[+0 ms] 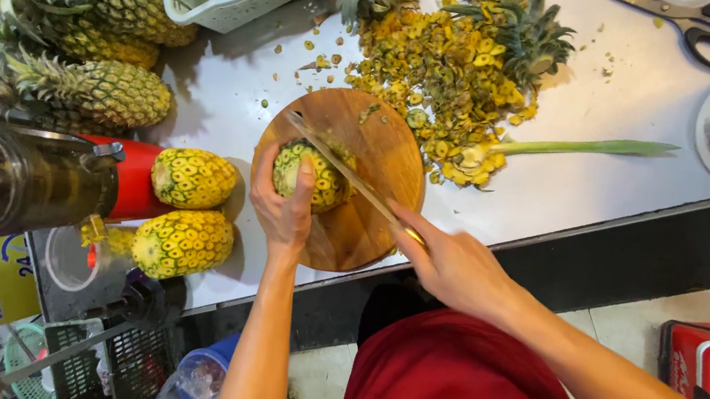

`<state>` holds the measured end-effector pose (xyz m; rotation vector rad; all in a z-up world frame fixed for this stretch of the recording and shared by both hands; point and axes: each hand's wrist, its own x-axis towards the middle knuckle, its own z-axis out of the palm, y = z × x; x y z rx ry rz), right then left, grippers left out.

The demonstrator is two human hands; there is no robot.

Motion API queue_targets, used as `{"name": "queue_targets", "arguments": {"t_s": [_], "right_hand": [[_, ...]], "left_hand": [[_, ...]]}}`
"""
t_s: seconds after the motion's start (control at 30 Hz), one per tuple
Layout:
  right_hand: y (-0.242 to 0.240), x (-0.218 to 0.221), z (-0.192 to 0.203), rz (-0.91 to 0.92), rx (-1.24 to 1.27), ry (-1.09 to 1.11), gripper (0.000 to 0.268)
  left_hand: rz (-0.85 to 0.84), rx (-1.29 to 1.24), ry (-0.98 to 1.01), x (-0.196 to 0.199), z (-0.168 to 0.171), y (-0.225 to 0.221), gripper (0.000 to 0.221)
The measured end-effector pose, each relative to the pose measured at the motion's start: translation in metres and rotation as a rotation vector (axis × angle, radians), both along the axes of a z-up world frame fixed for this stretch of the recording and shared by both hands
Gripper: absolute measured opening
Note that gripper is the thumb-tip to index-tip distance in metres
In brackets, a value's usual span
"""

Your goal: Peel the skin off multiple whole pineapples using a large knife on a wooden cutting board.

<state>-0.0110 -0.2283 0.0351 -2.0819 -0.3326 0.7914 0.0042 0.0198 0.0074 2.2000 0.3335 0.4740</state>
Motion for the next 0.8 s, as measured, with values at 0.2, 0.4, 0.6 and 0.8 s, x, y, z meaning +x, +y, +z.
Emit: {"name": "queue_targets", "arguments": {"t_s": [0.2, 0.4, 0.6, 0.8], "right_hand": [[0.004, 0.013, -0.003, 0.008, 0.004, 0.051, 0.056], [0.001, 0.007, -0.033, 0.018, 0.035, 0.038, 0.055], [-0.005, 0.013, -0.024, 0.037, 0.059, 0.147, 0.057], [0.007, 0.018, -0.081, 0.042, 0.149, 0.026, 0.058]], "left_hand": [[-0.032, 0.006, -0.016, 0.003, 0.005, 0.0, 0.049], [0.001, -0.113, 0.073, 0.002, 0.011, -0.007, 0.047], [-0.056, -0.02, -0.014, 0.004, 0.004, 0.001, 0.044], [-0.054, -0.02, -0.025, 0.004, 0.007, -0.003, 0.043]]}}
